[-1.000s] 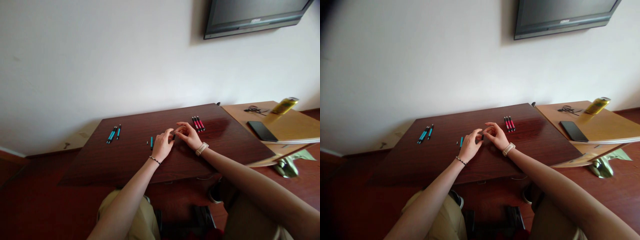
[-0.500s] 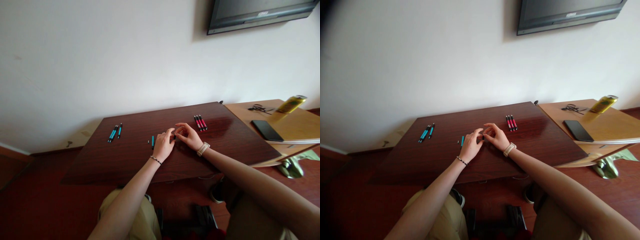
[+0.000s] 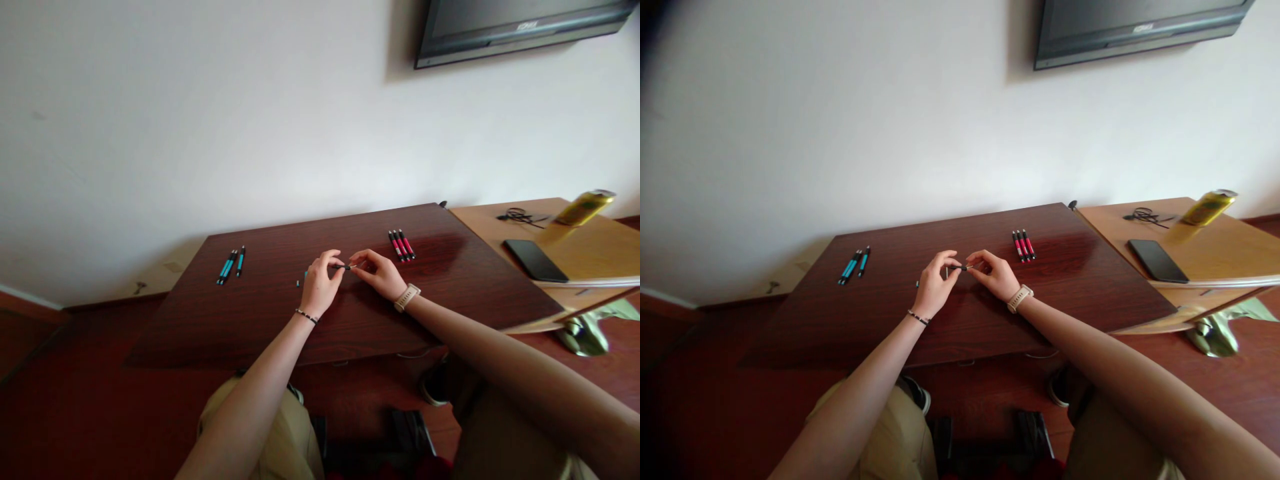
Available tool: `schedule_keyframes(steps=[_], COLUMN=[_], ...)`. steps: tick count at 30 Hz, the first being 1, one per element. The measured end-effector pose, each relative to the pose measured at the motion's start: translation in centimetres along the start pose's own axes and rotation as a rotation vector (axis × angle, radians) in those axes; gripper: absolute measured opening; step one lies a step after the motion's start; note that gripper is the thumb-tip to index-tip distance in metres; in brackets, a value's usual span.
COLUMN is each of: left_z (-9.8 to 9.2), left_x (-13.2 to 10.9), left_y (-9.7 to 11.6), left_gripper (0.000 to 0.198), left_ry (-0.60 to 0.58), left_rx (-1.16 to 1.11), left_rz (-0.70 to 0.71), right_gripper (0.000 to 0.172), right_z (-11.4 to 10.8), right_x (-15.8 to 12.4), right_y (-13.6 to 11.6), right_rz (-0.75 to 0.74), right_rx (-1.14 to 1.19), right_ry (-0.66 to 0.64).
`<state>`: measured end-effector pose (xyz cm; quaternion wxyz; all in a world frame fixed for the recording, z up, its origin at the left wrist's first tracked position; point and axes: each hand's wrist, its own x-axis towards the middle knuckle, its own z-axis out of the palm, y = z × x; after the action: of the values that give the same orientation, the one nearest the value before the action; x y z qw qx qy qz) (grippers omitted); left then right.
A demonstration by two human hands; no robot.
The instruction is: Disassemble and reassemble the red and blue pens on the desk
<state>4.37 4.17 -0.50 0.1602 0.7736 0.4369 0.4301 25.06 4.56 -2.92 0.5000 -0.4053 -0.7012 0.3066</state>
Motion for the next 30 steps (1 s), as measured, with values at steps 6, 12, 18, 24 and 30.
schedule_keyframes(steps=[6,12,18,24,30], left_z=[0.19,0.31,-0.09,-0.23,-0.07], left_x=[0.04,0.15,0.35,0.29,0.27], left_y=[-0.42,-0.23,-0.05,0.34,0.26], left_gripper=[0.031,0.022,0.023,0.024,0.027], left_ry=[-0.015,-0.018,0.011,0.005,-0.001], left_rx=[-0.212,-0.28,-0.271,-0.256,-0.215], left_rz=[-0.103,-0.158,-0.147,-0.133,-0.124], right_gripper=[0.025,0.028,0.027,0.031,0.044], right_z=[0.01,-0.07,-0.02,0.03,-0.03], right_x=[-0.04,-0.1,-0.15,-0.11,-0.01], right_y=[0.11,-0.01,0.13,-0.19,-0.19], right_rz=[0.011,0.024,0.018,0.036,0.071], right_rx=[0.016,0.051,0.035,0.022,-0.077], right_ry=[0.018,0.03,0.023,0.007,-0.036])
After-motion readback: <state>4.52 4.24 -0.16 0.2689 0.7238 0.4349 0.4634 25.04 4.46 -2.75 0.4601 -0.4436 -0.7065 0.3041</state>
